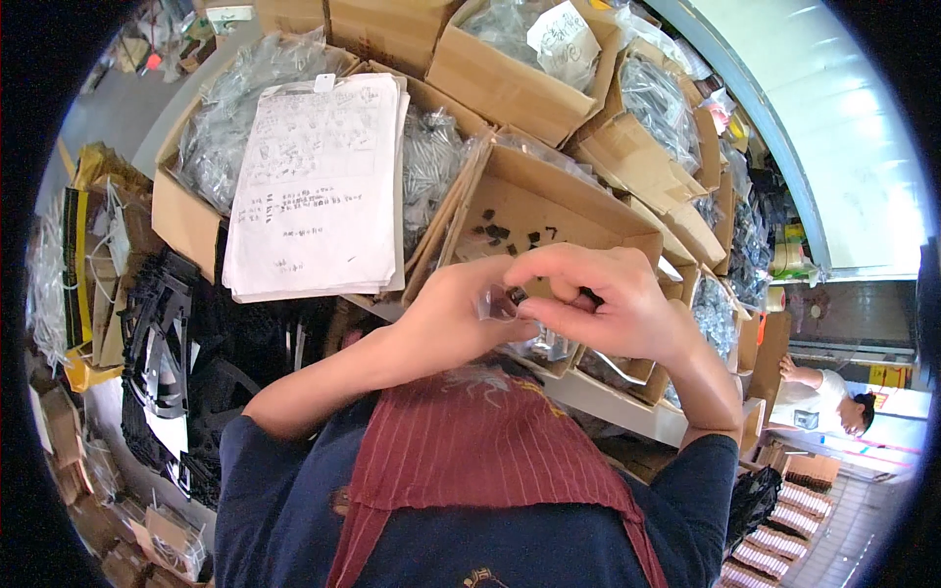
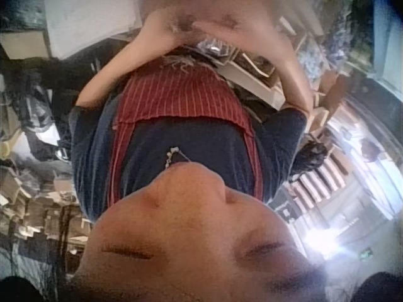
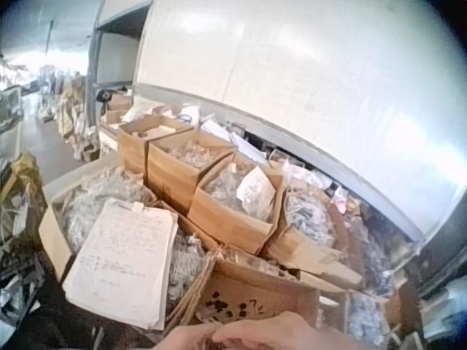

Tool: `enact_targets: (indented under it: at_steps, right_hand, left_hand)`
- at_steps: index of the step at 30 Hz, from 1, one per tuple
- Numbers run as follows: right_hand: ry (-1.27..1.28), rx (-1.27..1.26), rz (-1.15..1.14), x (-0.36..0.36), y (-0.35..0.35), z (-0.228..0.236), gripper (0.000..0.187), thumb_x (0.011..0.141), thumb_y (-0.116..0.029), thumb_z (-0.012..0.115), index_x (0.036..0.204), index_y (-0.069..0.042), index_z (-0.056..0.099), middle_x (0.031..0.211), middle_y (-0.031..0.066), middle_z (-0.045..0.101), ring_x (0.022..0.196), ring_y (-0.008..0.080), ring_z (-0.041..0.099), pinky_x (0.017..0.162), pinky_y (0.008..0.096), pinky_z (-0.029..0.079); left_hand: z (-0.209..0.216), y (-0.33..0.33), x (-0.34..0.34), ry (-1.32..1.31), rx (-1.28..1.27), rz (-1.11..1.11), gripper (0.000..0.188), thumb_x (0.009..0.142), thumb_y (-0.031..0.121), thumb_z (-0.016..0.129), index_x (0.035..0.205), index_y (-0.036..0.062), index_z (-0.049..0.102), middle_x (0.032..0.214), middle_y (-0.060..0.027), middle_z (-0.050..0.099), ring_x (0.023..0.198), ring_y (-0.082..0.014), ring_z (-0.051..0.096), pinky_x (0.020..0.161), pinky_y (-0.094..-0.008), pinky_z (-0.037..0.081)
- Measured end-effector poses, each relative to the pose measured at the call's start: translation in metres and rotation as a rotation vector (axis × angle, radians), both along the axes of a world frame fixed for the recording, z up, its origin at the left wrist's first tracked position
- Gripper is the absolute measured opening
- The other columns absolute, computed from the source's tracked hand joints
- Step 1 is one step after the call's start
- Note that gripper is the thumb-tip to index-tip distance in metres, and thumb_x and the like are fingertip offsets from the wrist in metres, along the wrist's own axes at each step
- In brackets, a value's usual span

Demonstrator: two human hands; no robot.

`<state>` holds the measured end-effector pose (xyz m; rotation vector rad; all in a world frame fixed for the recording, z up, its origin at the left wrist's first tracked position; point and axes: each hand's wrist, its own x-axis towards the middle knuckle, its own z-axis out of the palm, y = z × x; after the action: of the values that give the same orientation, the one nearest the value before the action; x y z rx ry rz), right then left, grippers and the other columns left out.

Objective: The person sorts small black hardware components from a cardboard box into clear plastic bags. They repeatedly pick up the items, place them into bags, and seal them. The person also handles a stack of papers and moves a cardboard box to the side.

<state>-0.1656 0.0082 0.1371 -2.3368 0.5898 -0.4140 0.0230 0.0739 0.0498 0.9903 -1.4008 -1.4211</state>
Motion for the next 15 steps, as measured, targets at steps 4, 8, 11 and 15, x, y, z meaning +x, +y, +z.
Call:
enact_targets:
  at_steps: [4,8,11,15]
  right_hand:
    - [-0.038,0.202,-0.128,0.000,-0.001,0.000,0.035,0.084,0.000,0.074,0.118,-0.005,0.068,0.066,-0.0044,0.045,0.060,0.0079,0.042,0.056,0.0240,0.036]
    - [-0.052,0.265,0.058,0.006,-0.005,0.011,0.047,0.078,0.010,0.062,0.124,-0.003,0.064,0.094,0.0043,0.059,0.074,0.0122,0.055,0.062,0.0249,0.044]
    - [0.081,0.141,0.034,0.014,0.004,0.018,0.053,0.074,0.015,0.056,0.124,-0.002,0.064,0.106,0.0089,0.061,0.080,0.0154,0.060,0.065,0.0282,0.049]
    - [0.032,-0.018,0.037,0.015,0.006,0.017,0.052,0.074,0.016,0.054,0.122,-0.002,0.062,0.112,0.0121,0.061,0.079,0.0192,0.063,0.066,0.0309,0.053]
  left_hand:
    - [-0.003,-0.005,0.002,-0.077,0.062,-0.106,0.032,0.082,0.007,0.080,0.109,0.0021,0.064,0.095,-0.0069,0.070,0.092,-0.0126,0.065,0.083,-0.0304,0.052]
    - [-0.006,-0.006,-0.006,0.054,-0.028,-0.038,0.027,0.083,0.009,0.081,0.104,0.0027,0.065,0.087,-0.0067,0.068,0.084,-0.0130,0.064,0.077,-0.0319,0.053]
    - [-0.010,-0.006,-0.009,0.151,-0.021,-0.021,0.027,0.084,0.006,0.079,0.106,0.0028,0.065,0.086,-0.0037,0.067,0.085,-0.0105,0.063,0.076,-0.0295,0.053]
    - [-0.012,-0.006,-0.009,0.175,-0.024,-0.014,0.023,0.084,0.002,0.078,0.103,0.0023,0.064,0.085,-0.0012,0.066,0.083,-0.0096,0.063,0.074,-0.0274,0.052]
